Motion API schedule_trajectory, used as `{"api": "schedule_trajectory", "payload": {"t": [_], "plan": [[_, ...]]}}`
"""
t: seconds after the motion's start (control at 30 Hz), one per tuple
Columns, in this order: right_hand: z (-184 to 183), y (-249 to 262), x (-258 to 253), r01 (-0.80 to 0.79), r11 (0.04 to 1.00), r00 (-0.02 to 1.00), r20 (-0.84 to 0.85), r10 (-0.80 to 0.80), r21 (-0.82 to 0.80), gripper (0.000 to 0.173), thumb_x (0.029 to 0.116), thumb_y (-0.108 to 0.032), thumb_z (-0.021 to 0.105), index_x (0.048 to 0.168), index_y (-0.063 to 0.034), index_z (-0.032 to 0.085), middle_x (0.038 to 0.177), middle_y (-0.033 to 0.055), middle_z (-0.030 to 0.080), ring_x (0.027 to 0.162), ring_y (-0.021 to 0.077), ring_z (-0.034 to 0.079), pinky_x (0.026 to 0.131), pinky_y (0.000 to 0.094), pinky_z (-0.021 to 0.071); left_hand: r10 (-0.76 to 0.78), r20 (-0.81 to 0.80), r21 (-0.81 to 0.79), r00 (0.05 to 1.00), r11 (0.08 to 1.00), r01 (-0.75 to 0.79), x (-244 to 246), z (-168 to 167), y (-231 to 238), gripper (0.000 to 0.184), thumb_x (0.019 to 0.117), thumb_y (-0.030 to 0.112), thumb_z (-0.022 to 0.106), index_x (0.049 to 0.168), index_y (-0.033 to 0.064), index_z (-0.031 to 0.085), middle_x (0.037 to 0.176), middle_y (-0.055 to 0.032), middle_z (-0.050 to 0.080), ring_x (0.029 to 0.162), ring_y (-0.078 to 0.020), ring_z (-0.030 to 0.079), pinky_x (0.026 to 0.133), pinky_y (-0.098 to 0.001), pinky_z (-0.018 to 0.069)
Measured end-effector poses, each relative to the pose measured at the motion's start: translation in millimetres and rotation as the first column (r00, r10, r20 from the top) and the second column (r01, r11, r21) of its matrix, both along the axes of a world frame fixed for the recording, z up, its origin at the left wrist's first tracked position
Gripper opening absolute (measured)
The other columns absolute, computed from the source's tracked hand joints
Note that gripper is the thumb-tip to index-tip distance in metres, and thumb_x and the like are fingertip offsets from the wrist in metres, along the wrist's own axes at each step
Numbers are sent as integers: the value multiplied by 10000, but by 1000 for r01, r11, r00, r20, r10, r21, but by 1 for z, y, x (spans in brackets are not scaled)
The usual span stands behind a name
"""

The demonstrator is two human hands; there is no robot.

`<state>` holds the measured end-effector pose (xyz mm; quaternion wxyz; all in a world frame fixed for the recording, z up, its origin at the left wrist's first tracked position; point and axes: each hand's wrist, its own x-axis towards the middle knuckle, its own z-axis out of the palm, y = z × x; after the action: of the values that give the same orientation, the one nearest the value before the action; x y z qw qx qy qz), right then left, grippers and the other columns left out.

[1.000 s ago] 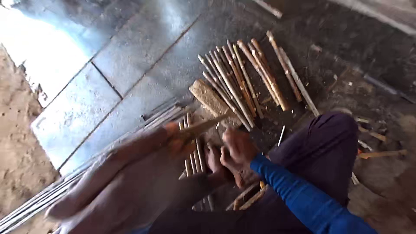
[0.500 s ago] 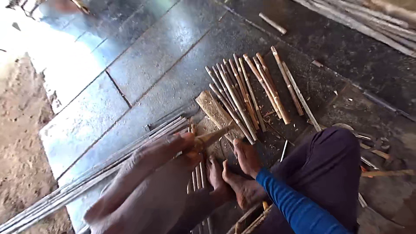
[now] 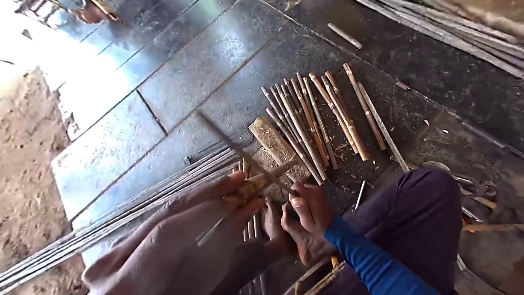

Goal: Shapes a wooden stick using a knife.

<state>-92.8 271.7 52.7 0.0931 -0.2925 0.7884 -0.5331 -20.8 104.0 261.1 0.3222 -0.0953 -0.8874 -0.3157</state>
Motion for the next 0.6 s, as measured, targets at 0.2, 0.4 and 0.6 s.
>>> {"api": "schedule_trajectory", "payload": {"t": [0.2,0.4,0.6], "plan": [[-1,1,-2,17,998,1000,-2,-17,61,714,1068,-590,119,912,-113,626,657,28,584,616,203,628,540,443,526,4,31,-59,1000,998,-2,-4,8,-3,132,883,59,765,1010,95,775,1099,-86,769,1059,-296,738,915,-425,639],[1,0,-2,41,995,999,-3,-41,93,699,1072,-585,133,920,-115,627,652,30,587,610,212,631,531,447,522,-50,73,-42,996,998,53,-4,10,-11,113,893,53,752,1003,66,776,1118,-120,760,1042,-317,736,895,-442,640],[1,3,0,44,994,998,34,-47,98,695,1074,-587,145,898,-117,626,661,36,590,632,218,638,560,461,534,-106,83,-36,991,993,109,-1,8,-15,96,911,22,711,978,63,765,1096,-101,764,1039,-307,739,903,-438,643]]}}
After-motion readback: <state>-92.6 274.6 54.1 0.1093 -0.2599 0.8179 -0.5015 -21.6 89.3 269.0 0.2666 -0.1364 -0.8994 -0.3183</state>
